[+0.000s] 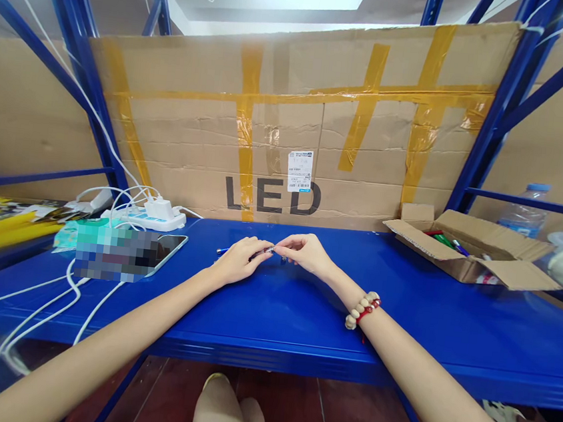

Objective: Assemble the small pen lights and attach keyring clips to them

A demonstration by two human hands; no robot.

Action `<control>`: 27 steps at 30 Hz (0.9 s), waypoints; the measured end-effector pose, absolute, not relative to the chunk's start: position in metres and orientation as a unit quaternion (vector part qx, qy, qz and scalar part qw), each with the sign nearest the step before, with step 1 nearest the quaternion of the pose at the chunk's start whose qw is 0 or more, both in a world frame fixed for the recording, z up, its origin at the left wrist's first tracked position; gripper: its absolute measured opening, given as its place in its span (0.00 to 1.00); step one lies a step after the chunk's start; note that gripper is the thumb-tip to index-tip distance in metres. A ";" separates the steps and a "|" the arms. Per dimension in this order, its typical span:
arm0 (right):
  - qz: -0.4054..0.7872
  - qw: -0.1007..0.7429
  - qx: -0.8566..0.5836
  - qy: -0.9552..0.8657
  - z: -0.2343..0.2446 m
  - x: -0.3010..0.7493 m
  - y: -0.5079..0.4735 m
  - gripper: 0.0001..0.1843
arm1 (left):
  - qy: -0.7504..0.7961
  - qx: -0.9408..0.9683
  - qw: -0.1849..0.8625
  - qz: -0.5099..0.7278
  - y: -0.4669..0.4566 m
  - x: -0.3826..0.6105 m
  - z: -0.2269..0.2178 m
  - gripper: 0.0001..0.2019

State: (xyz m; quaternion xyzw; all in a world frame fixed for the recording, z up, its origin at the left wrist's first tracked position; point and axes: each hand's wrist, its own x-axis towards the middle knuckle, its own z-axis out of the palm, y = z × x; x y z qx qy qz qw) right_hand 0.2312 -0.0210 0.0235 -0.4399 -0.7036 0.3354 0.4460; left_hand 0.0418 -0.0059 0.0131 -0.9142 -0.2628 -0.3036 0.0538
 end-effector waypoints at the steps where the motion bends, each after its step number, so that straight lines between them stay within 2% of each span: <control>1: 0.335 0.445 -0.440 -0.704 0.024 0.231 -0.021 0.21 | -0.263 -0.914 0.053 -0.303 -0.006 0.042 0.013 0.13; 27: 0.333 0.442 -0.450 -0.701 0.024 0.232 -0.021 0.22 | -0.267 -0.917 0.053 -0.291 -0.006 0.041 0.013 0.14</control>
